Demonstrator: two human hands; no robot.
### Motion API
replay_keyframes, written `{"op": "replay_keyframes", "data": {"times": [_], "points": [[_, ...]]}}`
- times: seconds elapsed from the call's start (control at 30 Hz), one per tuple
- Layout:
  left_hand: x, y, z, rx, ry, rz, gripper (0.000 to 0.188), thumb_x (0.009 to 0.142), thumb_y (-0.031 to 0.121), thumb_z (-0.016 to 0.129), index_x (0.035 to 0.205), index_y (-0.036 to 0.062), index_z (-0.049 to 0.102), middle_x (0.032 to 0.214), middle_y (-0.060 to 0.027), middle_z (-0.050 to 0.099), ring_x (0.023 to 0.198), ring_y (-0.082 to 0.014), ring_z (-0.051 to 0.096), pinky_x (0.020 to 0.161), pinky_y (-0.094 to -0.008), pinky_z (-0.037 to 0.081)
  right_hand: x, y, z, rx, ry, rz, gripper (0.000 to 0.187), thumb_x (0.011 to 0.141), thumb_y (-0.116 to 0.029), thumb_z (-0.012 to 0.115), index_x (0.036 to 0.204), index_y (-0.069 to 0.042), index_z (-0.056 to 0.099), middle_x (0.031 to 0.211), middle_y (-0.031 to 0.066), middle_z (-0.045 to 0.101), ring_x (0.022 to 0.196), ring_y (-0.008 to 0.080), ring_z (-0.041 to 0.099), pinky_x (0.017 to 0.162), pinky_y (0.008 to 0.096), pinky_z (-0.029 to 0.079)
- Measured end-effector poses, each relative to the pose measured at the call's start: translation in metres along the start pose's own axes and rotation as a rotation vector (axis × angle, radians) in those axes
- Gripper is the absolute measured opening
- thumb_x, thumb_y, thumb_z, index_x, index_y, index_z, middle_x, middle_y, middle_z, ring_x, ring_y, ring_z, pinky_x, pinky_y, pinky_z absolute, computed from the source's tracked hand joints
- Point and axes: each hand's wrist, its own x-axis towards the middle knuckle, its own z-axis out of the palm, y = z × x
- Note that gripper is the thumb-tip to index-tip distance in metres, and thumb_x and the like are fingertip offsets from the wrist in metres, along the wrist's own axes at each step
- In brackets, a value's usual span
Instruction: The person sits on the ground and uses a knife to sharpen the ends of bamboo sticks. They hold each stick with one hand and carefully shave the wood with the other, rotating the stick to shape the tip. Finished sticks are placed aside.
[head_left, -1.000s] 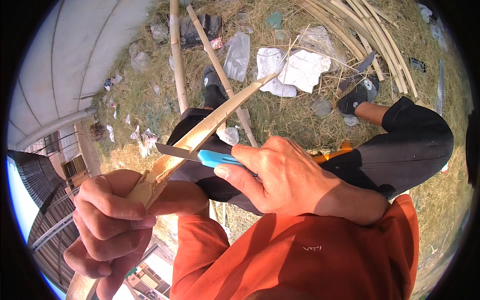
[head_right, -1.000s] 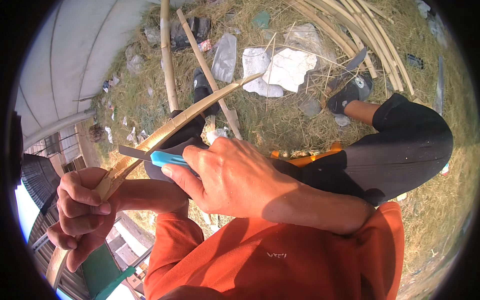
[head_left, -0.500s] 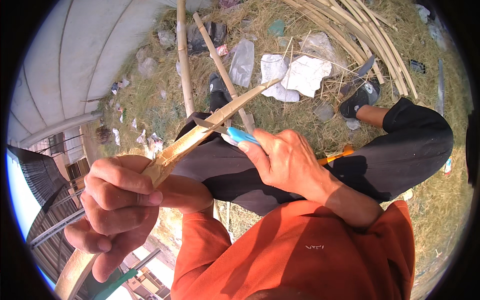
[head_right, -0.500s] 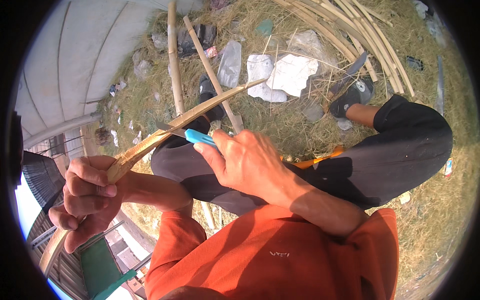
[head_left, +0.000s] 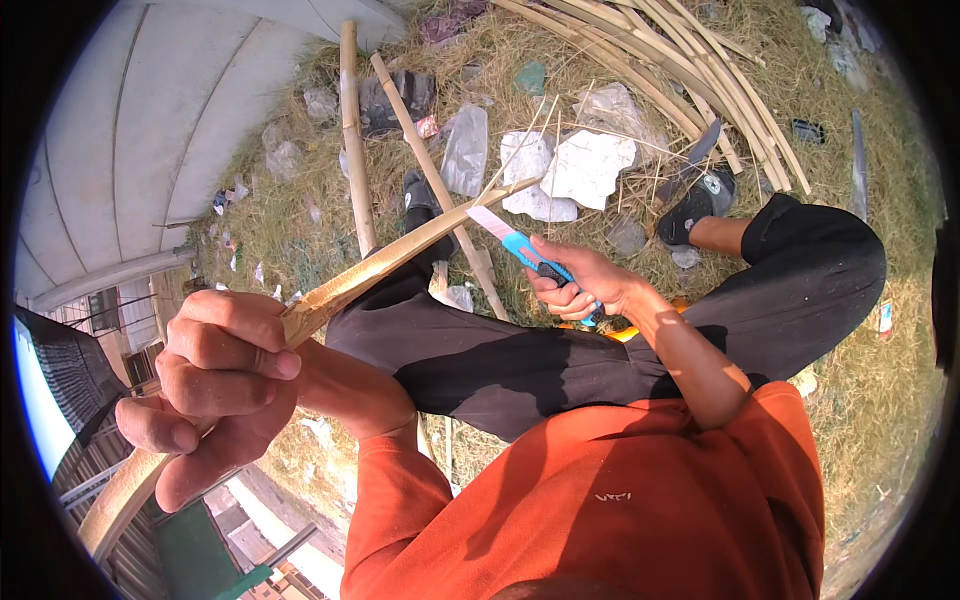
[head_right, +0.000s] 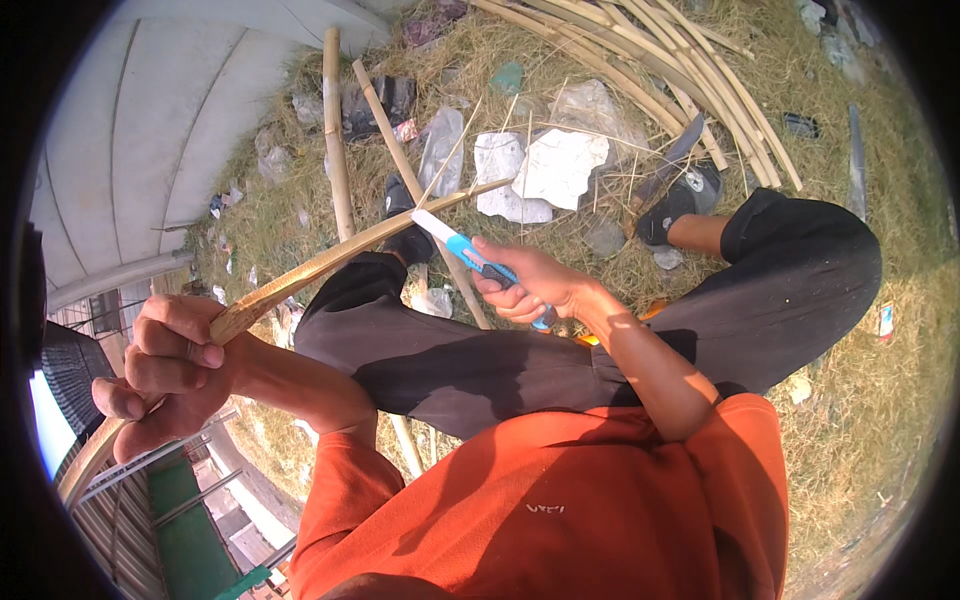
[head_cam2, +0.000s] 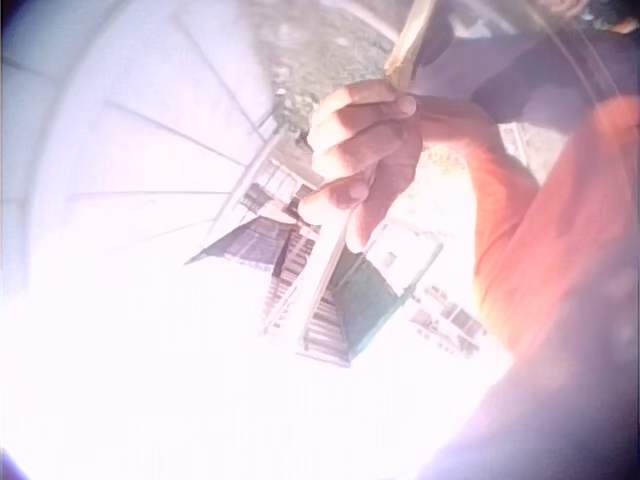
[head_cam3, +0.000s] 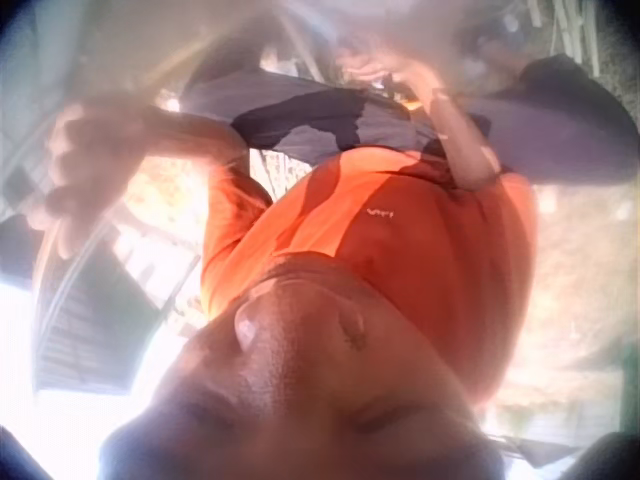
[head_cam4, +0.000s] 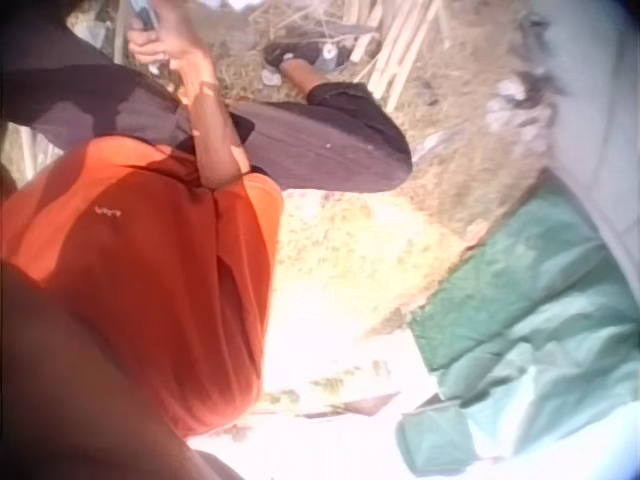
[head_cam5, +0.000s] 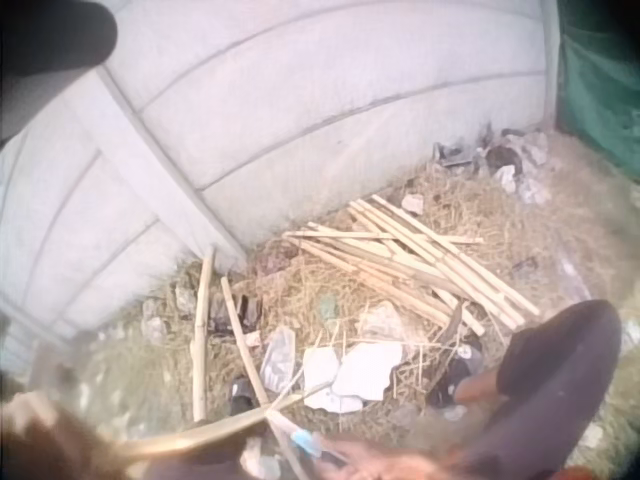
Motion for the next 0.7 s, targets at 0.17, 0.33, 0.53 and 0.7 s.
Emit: {"op": "replay_keyframes", "data": {"times": [0.17,0.33,0.53,0.7], "points": [[-0.003,-0.001,-0.012,0.041,-0.043,-0.026,0.058,0.095,0.061,0.027,0.107,0.0084,0.048,0.049,-0.0043,0.045,0.040,-0.0163,0.043,0.045,-0.0302,0.041,-0.014,-0.015,0.058,-0.708,0.192,-0.500,0.056,0.097,-0.050,0.042,0.067,-0.003,0.047,0.046,0.0010,0.035,0.039,0.0139,0.040,0.037,0.0295,0.035],[-0.004,0.001,-0.008,0.022,0.123,-0.102,0.059,0.093,0.063,0.035,0.098,0.0112,0.061,0.047,-0.0018,0.041,0.042,-0.0141,0.035,0.046,-0.0277,0.033,0.019,-0.010,0.087,-1.367,0.712,-0.839,0.043,0.096,-0.034,0.049,0.071,0.000,0.057,0.053,0.0124,0.051,0.047,0.0302,0.052,0.044,0.0426,0.043],[-0.002,-0.002,-0.019,0.116,0.195,-0.106,0.057,0.093,0.063,0.036,0.092,0.0130,0.063,0.045,-0.0011,0.039,0.041,-0.0127,0.033,0.044,-0.0268,0.032,0.032,-0.013,0.014,-1.526,0.929,-0.363,0.046,0.098,-0.035,0.043,0.077,0.002,0.062,0.054,0.0219,0.057,0.052,0.0390,0.060,0.048,0.0472,0.048],[-0.017,0.001,-0.063,0.013,0.266,-0.157,0.061,0.092,0.066,0.033,0.089,0.0128,0.063,0.043,-0.0017,0.037,0.040,-0.0123,0.034,0.042,-0.0255,0.033,-0.033,-0.002,-0.063,-1.471,1.416,-0.324,0.055,0.100,-0.038,0.035,0.076,0.004,0.062,0.055,0.0244,0.056,0.052,0.0409,0.058,0.050,0.0439,0.048]]}}
